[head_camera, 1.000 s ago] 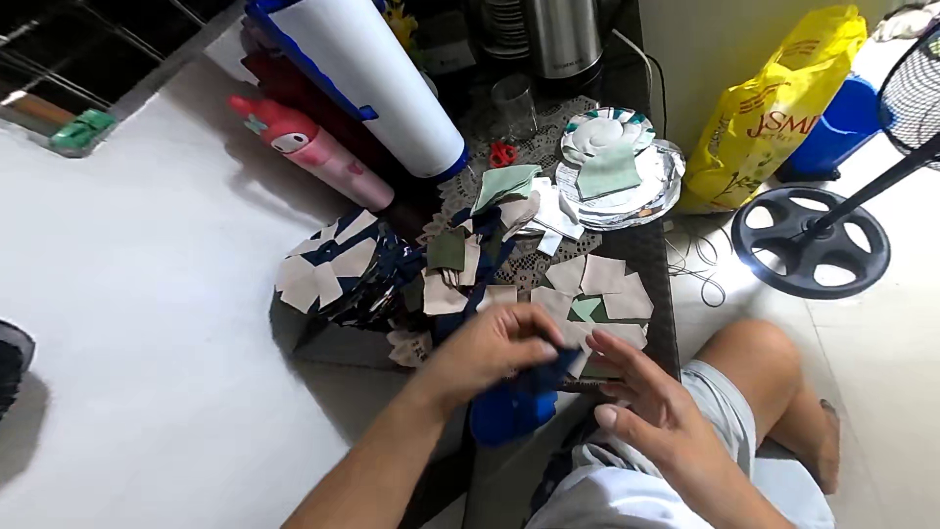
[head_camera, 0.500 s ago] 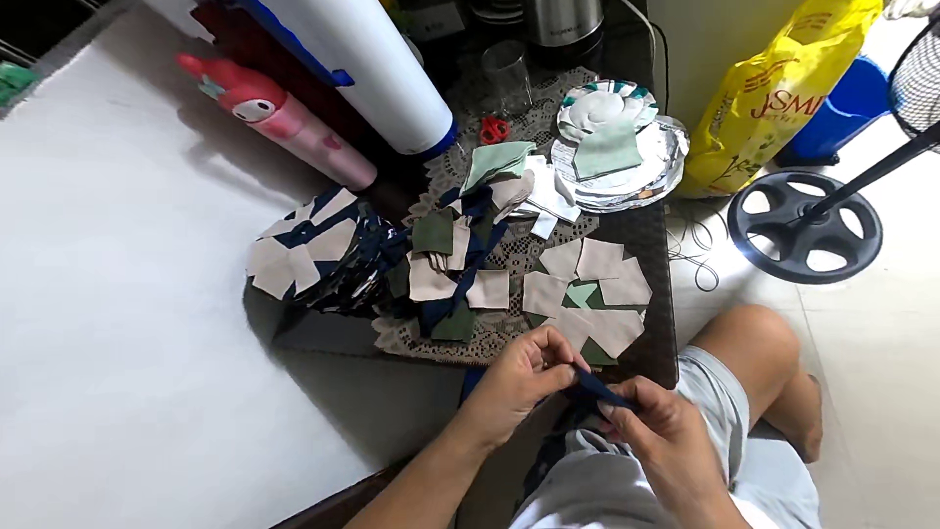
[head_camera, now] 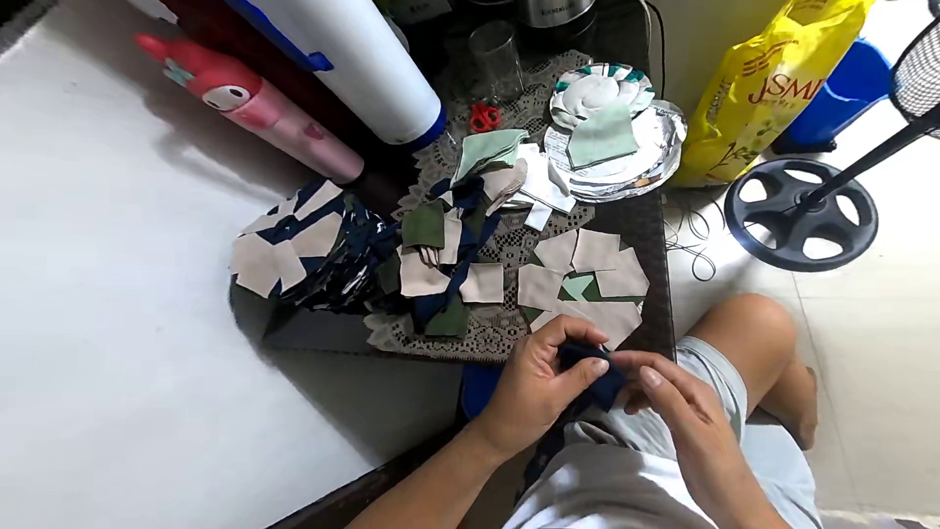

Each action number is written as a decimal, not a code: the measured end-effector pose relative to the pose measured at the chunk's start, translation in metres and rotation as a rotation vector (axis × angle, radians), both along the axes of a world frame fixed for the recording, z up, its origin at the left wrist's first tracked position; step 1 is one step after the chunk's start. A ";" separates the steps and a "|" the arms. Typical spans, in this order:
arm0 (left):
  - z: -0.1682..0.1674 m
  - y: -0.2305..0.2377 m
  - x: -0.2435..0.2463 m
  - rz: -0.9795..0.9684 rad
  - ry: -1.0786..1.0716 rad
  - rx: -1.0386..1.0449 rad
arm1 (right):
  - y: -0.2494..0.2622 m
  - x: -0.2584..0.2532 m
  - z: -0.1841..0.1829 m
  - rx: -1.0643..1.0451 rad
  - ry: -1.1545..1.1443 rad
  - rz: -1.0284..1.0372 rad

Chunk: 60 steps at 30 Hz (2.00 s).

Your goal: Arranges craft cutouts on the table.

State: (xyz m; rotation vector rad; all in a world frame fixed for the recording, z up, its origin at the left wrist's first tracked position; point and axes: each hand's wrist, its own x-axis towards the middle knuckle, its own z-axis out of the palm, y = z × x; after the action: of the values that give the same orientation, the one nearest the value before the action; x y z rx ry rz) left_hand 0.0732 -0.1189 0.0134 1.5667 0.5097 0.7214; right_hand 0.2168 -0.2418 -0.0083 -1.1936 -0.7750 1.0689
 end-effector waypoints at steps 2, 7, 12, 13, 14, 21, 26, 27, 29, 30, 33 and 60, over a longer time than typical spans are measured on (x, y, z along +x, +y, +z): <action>0.001 0.003 0.001 -0.047 0.048 0.175 | 0.003 0.003 0.008 -0.057 0.160 0.037; 0.005 0.011 0.001 -0.113 0.180 0.271 | 0.010 0.008 0.009 -0.140 0.372 0.089; 0.009 0.014 -0.004 -0.127 0.334 -0.016 | 0.009 0.002 0.002 -0.066 0.255 -0.020; 0.009 0.015 -0.005 -0.122 0.356 -0.061 | 0.009 0.001 0.001 -0.049 0.194 -0.037; 0.008 0.015 -0.005 -0.124 0.362 -0.109 | 0.008 -0.001 -0.001 -0.030 0.122 -0.054; -0.001 0.008 -0.002 -0.098 0.095 -0.278 | 0.006 -0.015 -0.010 0.095 -0.146 -0.179; -0.003 0.010 0.017 0.017 0.206 0.052 | 0.012 -0.012 -0.016 0.143 -0.414 -0.264; -0.003 0.014 0.022 0.036 0.256 0.154 | 0.015 -0.009 -0.017 0.156 -0.516 -0.291; -0.004 0.021 0.034 0.070 0.345 0.335 | 0.023 -0.001 -0.022 0.163 -0.714 -0.351; -0.005 0.024 0.039 0.083 0.385 0.414 | 0.027 0.003 -0.024 0.159 -0.792 -0.375; -0.010 0.035 0.054 0.078 0.464 0.585 | 0.036 0.012 -0.032 0.138 -0.967 -0.431; -0.020 0.068 0.076 -0.166 0.553 0.872 | 0.029 0.025 -0.049 0.087 -1.238 -0.431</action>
State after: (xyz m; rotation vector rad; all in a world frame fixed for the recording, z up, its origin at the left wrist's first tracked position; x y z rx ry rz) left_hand 0.1493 -0.0509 -0.0067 2.6266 0.4746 0.3731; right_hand 0.2414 -0.2131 -0.0573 -1.8152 -1.3656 -0.1758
